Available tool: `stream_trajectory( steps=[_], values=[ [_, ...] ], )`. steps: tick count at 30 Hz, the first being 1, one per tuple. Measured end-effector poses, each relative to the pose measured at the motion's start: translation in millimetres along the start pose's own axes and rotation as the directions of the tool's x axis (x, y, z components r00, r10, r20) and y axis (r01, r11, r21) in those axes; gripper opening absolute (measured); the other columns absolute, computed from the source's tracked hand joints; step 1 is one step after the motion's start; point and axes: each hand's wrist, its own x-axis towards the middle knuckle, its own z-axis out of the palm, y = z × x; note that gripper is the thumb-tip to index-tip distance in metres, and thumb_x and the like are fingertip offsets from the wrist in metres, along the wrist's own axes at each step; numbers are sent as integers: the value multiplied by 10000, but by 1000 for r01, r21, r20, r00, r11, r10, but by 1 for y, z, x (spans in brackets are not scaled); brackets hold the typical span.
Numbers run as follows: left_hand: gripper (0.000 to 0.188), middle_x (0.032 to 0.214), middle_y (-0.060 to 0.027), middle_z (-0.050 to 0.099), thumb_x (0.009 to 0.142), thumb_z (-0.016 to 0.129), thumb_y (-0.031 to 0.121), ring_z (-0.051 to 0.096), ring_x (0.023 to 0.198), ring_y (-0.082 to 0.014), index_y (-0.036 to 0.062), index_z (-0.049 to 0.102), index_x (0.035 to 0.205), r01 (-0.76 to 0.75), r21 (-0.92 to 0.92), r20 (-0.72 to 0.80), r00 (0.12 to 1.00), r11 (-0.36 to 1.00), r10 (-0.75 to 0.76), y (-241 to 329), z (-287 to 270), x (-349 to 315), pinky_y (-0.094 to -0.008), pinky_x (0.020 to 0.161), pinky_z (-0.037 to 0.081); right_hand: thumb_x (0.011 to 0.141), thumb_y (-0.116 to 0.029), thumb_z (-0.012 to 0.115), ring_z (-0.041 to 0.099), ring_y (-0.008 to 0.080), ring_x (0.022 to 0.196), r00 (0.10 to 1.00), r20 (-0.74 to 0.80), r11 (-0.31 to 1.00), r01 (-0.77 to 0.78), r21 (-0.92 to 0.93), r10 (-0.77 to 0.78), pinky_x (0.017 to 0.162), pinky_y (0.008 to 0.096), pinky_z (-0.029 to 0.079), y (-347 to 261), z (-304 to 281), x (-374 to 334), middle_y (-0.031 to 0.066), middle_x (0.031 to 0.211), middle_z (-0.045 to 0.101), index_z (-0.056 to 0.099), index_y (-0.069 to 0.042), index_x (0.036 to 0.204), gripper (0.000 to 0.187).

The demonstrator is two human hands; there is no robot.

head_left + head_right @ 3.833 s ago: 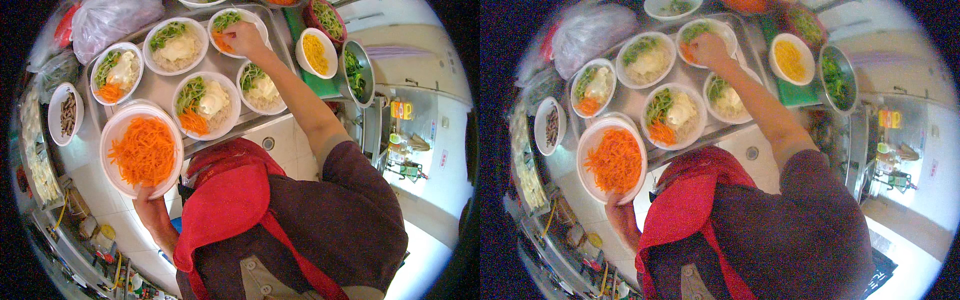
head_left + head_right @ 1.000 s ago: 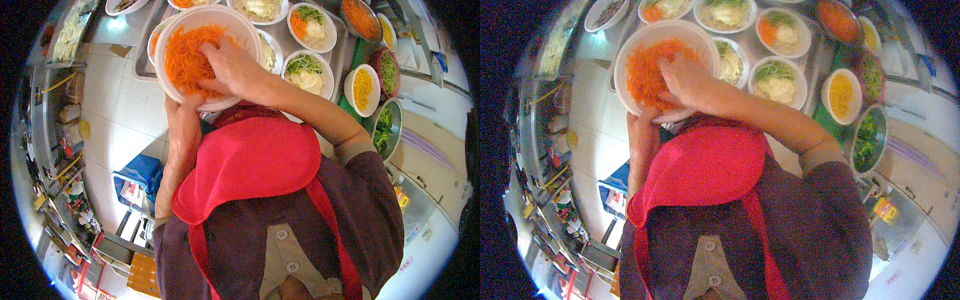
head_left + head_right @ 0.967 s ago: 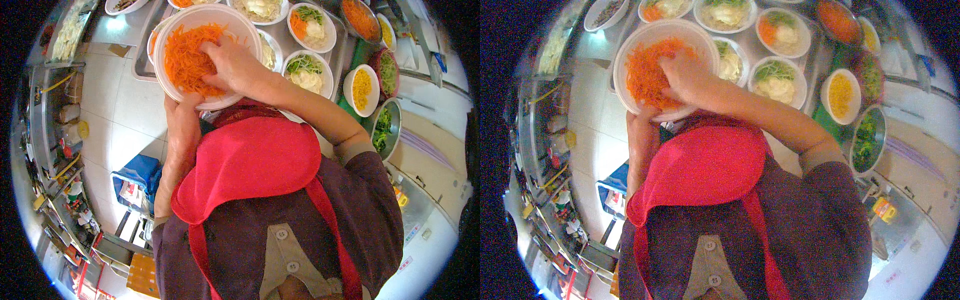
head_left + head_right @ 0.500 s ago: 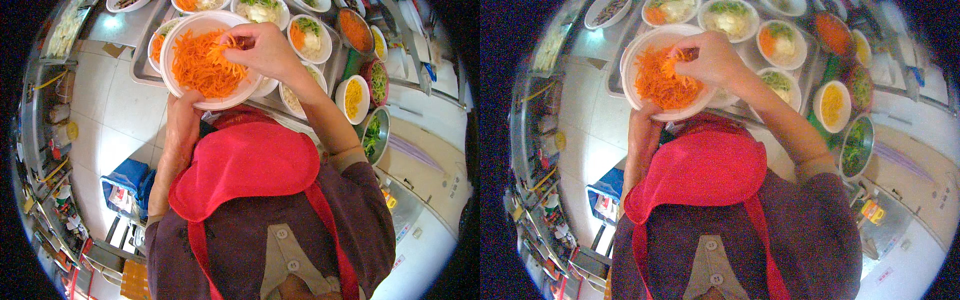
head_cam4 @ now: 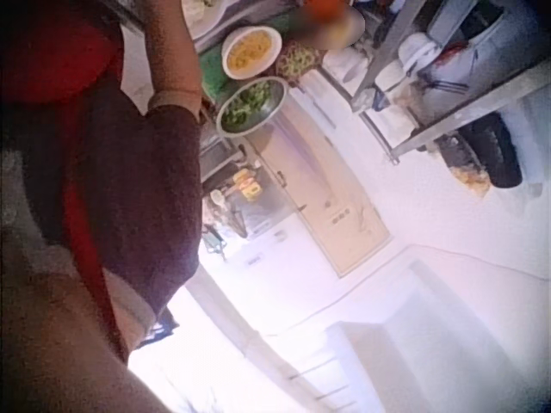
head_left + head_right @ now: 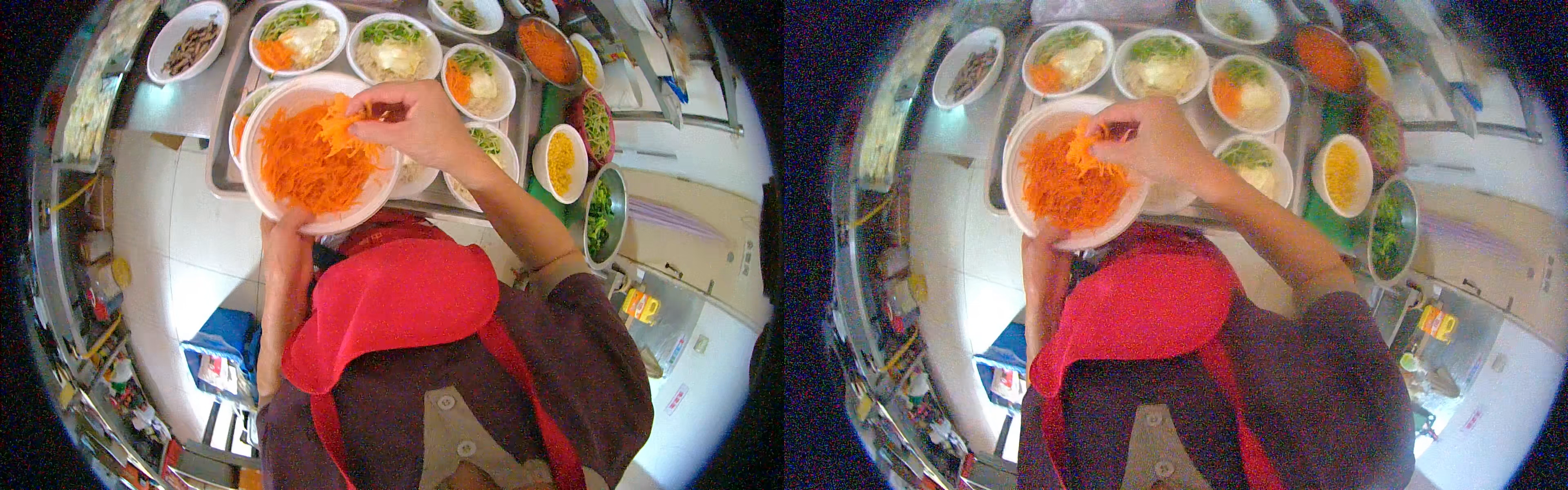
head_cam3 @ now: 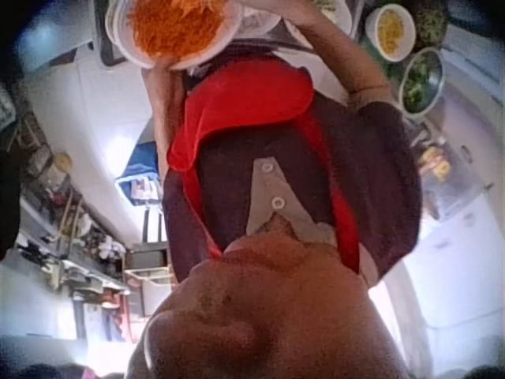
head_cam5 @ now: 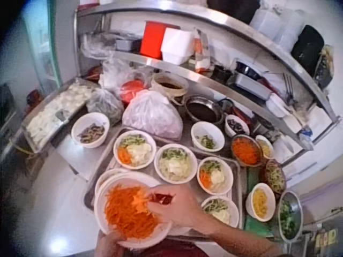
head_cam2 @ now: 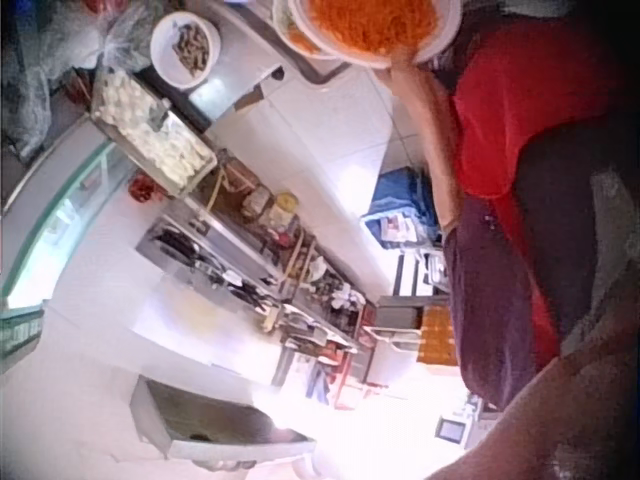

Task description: The person assembles multiple rice bowls by adding toppings. They wash green vegetables in a sink, then distribute them along with shredded carrots into bowls containing rice and fried eggs.

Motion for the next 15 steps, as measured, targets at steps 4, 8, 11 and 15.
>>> stream_trajectory(
  steps=[4, 8, 11, 15],
  values=[
    [587, 1111, -179, 489, 664, 459, -51, 561, 940, -302, -53, 337, 1239, 8, -2, 38, 999, 1000, -8, 18, -7, 6, -376, 707, 504, 733, -101, 671, 588, 85, 661, 973, -213, 979, -50, 197, 93, 623, 215, 482, 5, -22, 15, 35, 765, 655, 673, -8, 887, 181],
    [625, 1135, -187, 475, 654, 446, -65, 519, 1037, -308, -52, 314, 1265, -24, -34, -8, 1000, 999, 24, 28, -14, 16, -383, 820, 477, 714, -154, 692, 591, 86, 660, 919, -361, 967, -70, 246, 159, 613, 221, 480, 41, -36, 43, 42, 778, 661, 676, -12, 888, 225],
    [633, 1178, -187, 458, 649, 453, -66, 497, 1074, -303, -53, 316, 1267, 7, -18, -40, 999, 1000, -8, 35, -20, 23, -392, 887, 440, 701, -185, 700, 603, 97, 671, 877, -439, 976, -127, 176, 194, 623, 235, 483, 88, -37, 67, 48, 785, 668, 681, -27, 879, 239],
    [624, 1189, -179, 458, 648, 449, -57, 494, 1083, -300, -51, 329, 1261, 14, -18, -42, 999, 1000, -15, 42, -27, 31, -397, 906, 431, 686, -187, 682, 625, 168, 688, 864, -481, 965, -234, -120, 150, 661, 290, 494, 131, -26, 95, 74, 784, 669, 689, -69, 854, 205]
  ],
)
